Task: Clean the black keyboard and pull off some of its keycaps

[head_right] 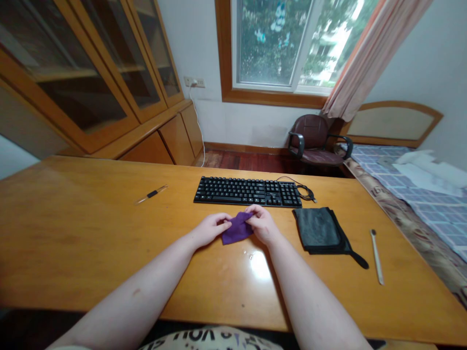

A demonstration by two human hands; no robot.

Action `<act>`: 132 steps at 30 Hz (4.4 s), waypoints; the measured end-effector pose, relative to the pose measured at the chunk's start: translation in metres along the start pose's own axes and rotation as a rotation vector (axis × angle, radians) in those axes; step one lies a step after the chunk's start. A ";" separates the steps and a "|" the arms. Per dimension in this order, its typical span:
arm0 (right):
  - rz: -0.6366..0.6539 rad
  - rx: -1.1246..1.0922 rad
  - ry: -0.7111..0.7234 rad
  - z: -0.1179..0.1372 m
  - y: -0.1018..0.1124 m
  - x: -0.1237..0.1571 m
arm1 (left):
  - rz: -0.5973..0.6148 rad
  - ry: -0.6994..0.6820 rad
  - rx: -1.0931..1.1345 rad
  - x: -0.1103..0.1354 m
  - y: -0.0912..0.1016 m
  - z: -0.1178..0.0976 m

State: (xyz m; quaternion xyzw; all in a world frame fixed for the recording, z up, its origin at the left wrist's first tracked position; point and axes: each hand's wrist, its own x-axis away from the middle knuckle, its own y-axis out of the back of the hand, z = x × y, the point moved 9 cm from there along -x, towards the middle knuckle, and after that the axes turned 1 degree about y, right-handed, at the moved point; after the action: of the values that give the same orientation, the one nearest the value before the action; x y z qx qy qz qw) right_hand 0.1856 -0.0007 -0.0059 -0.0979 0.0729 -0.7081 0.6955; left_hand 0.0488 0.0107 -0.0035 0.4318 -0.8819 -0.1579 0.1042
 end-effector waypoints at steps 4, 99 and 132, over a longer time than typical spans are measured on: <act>-0.076 0.011 -0.015 -0.005 0.008 -0.004 | -0.073 0.024 0.178 -0.003 0.004 0.009; -0.077 0.014 0.010 -0.002 0.007 -0.006 | -0.267 0.133 0.683 -0.003 0.018 0.021; 0.158 -0.096 -0.131 -0.020 -0.019 0.002 | -0.222 0.044 0.537 -0.001 0.020 0.008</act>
State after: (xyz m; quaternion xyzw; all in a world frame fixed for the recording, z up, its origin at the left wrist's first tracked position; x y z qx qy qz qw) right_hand 0.1623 -0.0032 -0.0205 -0.1711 0.0686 -0.6390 0.7468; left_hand 0.0326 0.0247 -0.0033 0.5410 -0.8371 0.0803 -0.0128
